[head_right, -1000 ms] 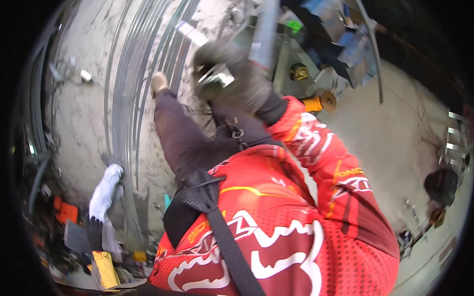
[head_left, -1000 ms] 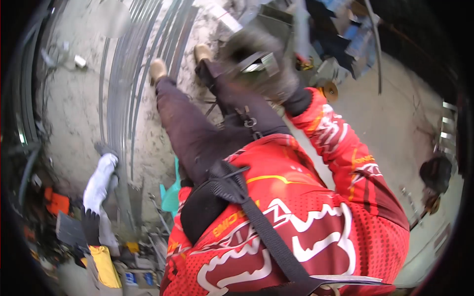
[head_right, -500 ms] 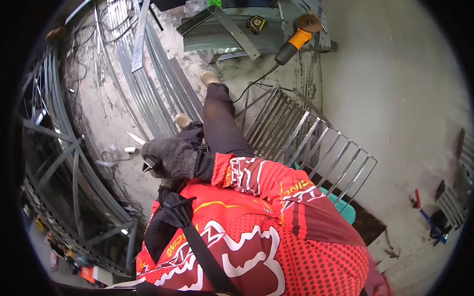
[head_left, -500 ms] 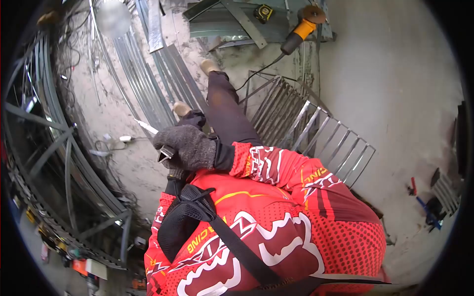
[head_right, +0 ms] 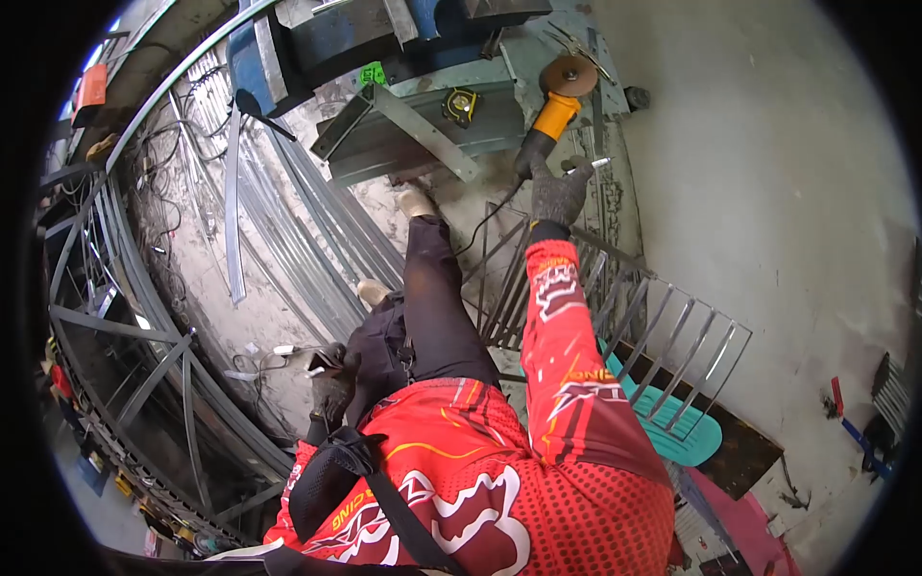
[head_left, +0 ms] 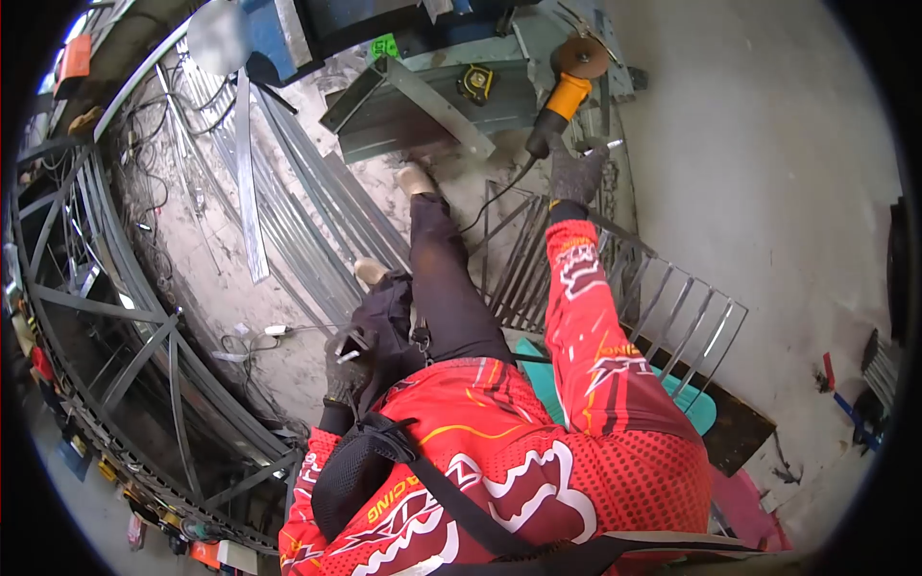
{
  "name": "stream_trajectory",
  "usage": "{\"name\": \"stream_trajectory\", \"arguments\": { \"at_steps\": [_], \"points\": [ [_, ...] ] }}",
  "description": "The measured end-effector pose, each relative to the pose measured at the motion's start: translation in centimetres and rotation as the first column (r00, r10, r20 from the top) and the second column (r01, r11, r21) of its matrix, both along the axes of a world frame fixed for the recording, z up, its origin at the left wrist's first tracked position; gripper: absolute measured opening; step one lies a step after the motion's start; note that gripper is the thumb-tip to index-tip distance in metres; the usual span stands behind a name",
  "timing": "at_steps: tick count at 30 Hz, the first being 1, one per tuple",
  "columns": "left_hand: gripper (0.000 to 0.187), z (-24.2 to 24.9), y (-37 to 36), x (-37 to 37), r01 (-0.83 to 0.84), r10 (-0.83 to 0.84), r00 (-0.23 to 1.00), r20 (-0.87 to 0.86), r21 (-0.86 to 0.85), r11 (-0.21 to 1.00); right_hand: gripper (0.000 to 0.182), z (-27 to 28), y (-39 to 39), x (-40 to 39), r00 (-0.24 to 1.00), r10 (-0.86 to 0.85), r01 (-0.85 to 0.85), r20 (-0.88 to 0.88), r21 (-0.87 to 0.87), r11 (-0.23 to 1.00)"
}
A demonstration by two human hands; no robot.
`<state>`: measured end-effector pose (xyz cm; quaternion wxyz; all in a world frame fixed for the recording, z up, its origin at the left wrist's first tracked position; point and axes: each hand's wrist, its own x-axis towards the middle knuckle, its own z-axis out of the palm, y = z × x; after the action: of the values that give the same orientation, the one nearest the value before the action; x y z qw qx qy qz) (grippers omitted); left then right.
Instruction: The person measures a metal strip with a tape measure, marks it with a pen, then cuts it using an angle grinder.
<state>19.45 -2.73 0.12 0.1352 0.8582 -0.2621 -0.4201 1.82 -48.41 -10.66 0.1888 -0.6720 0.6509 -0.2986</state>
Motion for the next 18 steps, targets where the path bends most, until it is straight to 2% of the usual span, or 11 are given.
{"name": "stream_trajectory", "arguments": {
  "at_steps": [2, 3, 6, 8, 10, 12, 16, 18],
  "points": [
    [0.016, 1.0, 0.1, -0.1, -0.071, 0.066, 0.997, -0.033, -0.210, 0.975, 0.078, -0.6, -2.8, 1.6, 0.977, -0.173, 0.201, -0.122, 0.280, 0.939],
    [0.016, 1.5, 0.5, -0.3, -0.070, 0.066, 0.997, -0.030, -0.205, 0.976, 0.088, -0.3, -3.4, 2.5, 0.962, -0.214, 0.258, -0.168, 0.315, 0.913],
    [0.015, 2.3, 0.7, 0.1, -0.124, 0.116, 0.991, -0.061, -0.153, 0.980, 0.086, 0.5, -4.9, 3.7, 0.959, -0.242, 0.281, -0.146, 0.398, 0.873],
    [0.015, 2.2, 0.9, 0.4, -0.268, 0.257, 0.952, -0.165, -0.049, 0.962, 0.084, -0.7, -5.3, 3.8, 0.957, -0.270, 0.290, -0.106, 0.395, 0.872],
    [0.018, 2.9, 1.0, 1.0, -0.268, 0.262, 0.955, -0.139, -0.021, 0.963, 0.081, 0.2, -4.7, 4.3, 0.943, -0.333, 0.313, -0.026, 0.417, 0.853],
    [0.021, 3.0, -0.3, 1.4, -0.257, 0.270, 0.956, -0.118, 0.114, 0.960, 0.079, 0.7, -5.5, 4.9, 0.954, -0.299, 0.283, -0.019, 0.390, 0.877],
    [0.024, 4.0, -1.9, 1.7, -0.303, 0.336, 0.913, -0.234, 0.164, 0.939, 0.077, -2.7, -12.2, 3.9, 0.979, -0.194, 0.176, 0.061, 0.225, 0.958],
    [0.026, 4.0, -1.8, 1.8, -0.277, 0.313, 0.920, -0.235, 0.173, 0.945, 0.079, 0.1, -13.1, 5.9, 0.987, -0.155, 0.161, -0.041, 0.232, 0.959]
  ]
}}
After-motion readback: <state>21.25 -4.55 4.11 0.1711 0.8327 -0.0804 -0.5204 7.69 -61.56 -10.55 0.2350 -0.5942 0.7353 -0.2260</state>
